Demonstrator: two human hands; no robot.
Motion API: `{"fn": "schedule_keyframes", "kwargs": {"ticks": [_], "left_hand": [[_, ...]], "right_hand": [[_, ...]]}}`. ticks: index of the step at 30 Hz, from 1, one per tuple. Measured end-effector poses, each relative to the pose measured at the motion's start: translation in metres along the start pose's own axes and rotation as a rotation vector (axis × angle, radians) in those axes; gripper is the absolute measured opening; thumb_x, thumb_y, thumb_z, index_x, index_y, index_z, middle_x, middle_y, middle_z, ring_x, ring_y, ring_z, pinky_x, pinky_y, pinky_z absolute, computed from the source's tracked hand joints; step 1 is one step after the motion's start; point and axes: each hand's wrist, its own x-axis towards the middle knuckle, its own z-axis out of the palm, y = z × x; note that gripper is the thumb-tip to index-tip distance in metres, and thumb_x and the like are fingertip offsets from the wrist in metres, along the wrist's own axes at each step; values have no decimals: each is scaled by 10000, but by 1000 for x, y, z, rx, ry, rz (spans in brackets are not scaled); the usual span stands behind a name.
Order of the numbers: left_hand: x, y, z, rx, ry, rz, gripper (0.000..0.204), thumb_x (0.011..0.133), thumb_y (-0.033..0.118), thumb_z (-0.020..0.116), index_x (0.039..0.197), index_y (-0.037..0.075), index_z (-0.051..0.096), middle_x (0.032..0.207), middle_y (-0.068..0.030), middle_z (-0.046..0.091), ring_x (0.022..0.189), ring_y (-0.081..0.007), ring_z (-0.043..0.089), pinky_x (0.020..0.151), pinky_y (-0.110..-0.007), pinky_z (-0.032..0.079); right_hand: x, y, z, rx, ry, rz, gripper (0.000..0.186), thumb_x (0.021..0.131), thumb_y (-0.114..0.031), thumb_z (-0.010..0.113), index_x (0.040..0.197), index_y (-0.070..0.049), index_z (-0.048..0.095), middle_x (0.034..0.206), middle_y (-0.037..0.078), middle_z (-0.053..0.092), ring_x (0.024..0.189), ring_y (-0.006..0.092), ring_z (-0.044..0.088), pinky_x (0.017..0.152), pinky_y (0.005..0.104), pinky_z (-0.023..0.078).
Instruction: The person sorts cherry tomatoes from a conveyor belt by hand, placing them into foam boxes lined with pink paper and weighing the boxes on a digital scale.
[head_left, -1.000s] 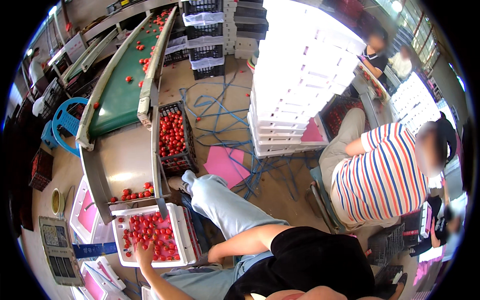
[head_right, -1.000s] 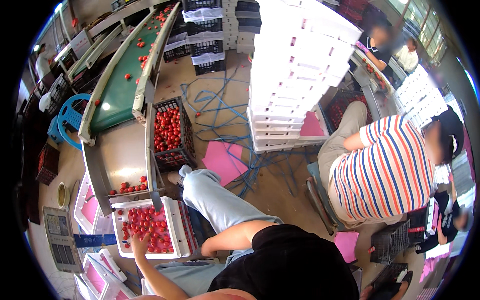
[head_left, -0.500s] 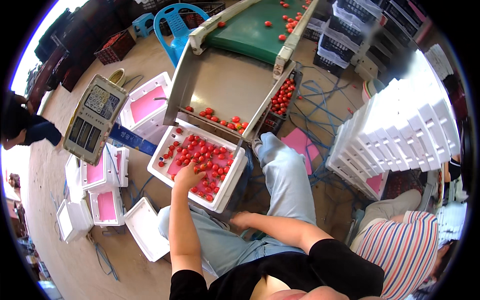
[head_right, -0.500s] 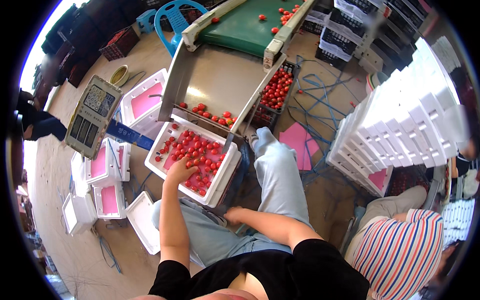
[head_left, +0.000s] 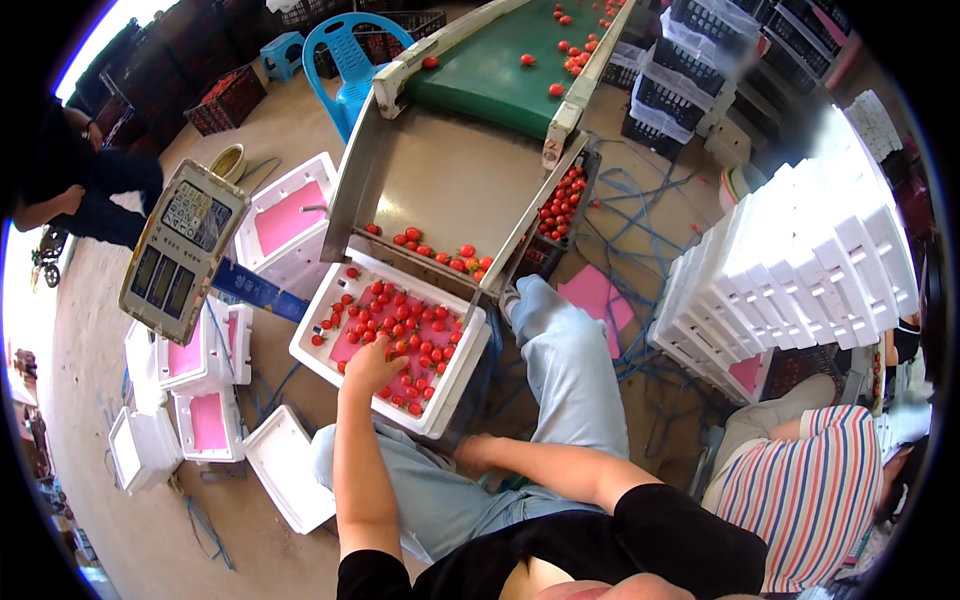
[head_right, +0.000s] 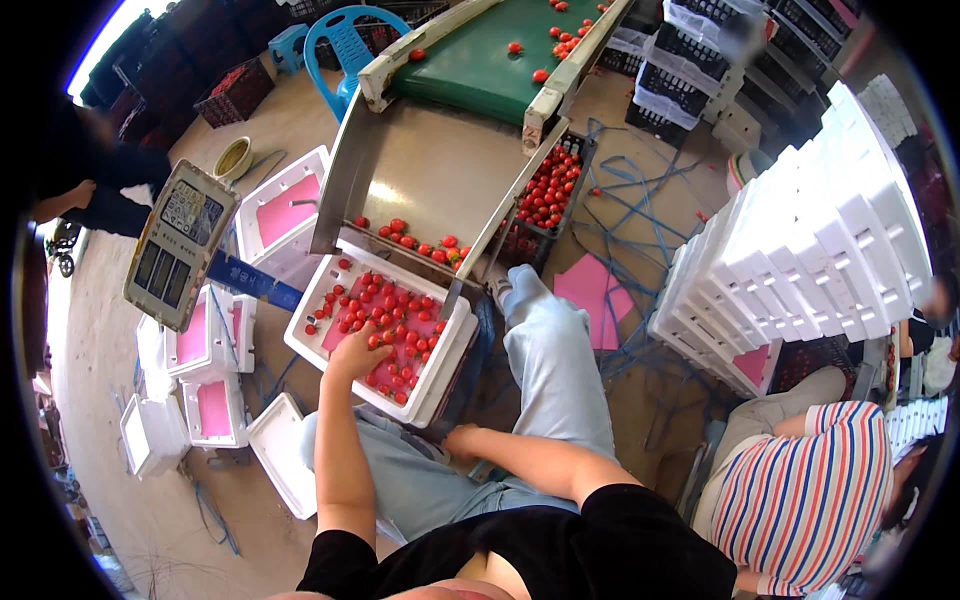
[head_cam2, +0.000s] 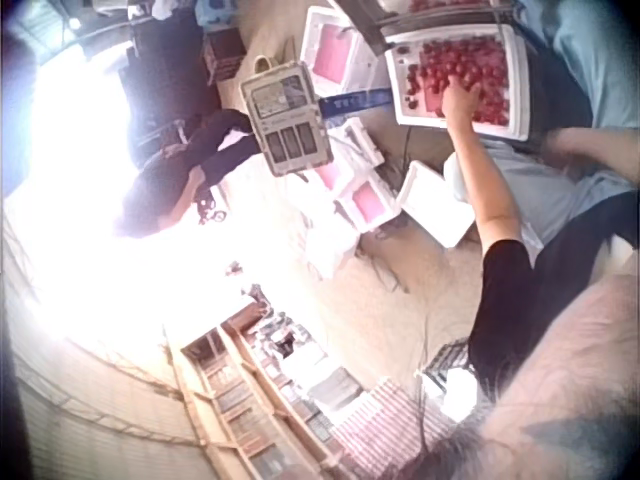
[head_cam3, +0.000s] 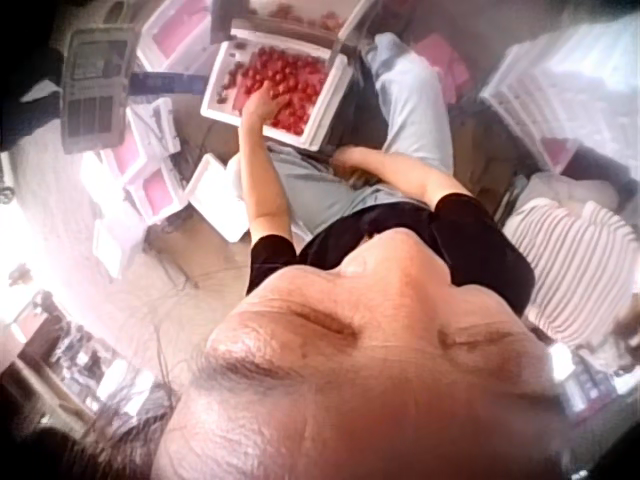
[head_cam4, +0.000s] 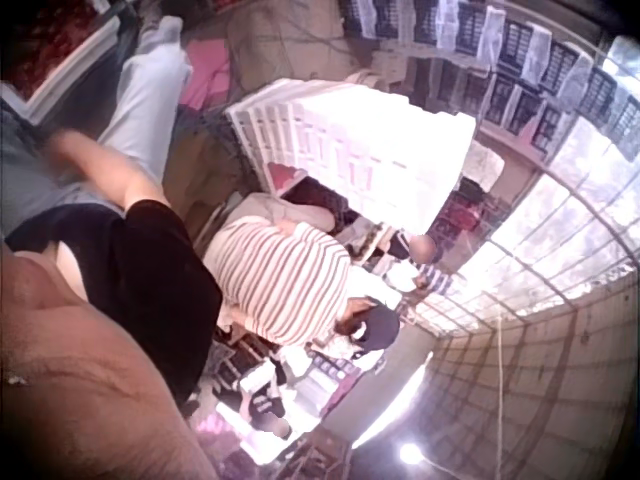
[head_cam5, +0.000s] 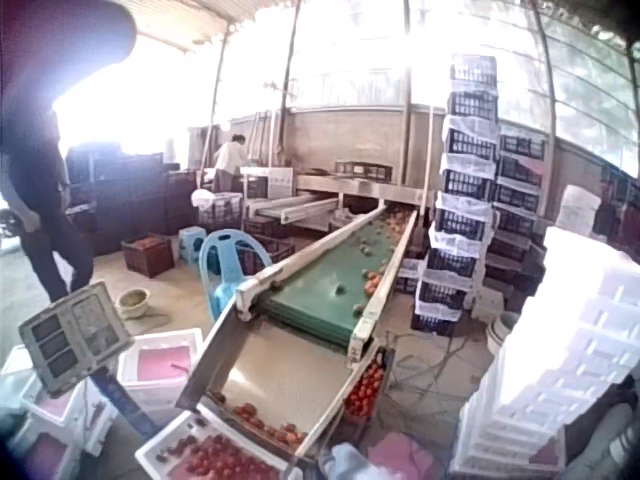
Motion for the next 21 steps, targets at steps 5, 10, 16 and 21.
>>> {"fn": "schedule_keyframes", "kwargs": {"ticks": [5, 10, 16, 21], "left_hand": [[14, 7, 8, 21, -64, 23, 591, 803, 466, 699, 1170, 22, 564, 1042, -231, 681, 997, -401, 647, 830, -492, 512], [6, 2, 2, 85, -81, -30, 653, 807, 485, 687, 1264, 39, 549, 1068, -214, 684, 1029, -373, 650, 832, -478, 520], [10, 10, 2, 55, -103, -35, 647, 817, 471, 681, 1286, 49, 534, 1103, -215, 672, 1048, -373, 641, 845, -464, 517], [-1, 9, -13, -43, 243, 61, 636, 839, 389, 686, 1344, 52, 496, 1234, -221, 593, 1114, -386, 601, 891, -454, 497]], "right_hand": [[4, 12, 18, 61, 104, 33, 284, 776, -203, 700, 1022, -62, 714, 1084, 160, 692, 1030, 345, 674, 815, 452, 563], [1, 1, 5, 55, 46, -3, 269, 840, -135, 585, 1092, -58, 640, 1161, 166, 630, 1116, 343, 619, 886, 482, 525], [-17, 1, -7, -5, 74, -23, 315, 852, -208, 594, 1125, -54, 622, 1170, 155, 620, 1125, 338, 611, 905, 486, 509], [-108, -14, -164, 312, -13, -337, 515, 891, -310, 644, 1323, -44, 551, 1336, 187, 556, 1223, 348, 549, 1013, 436, 451]]}}
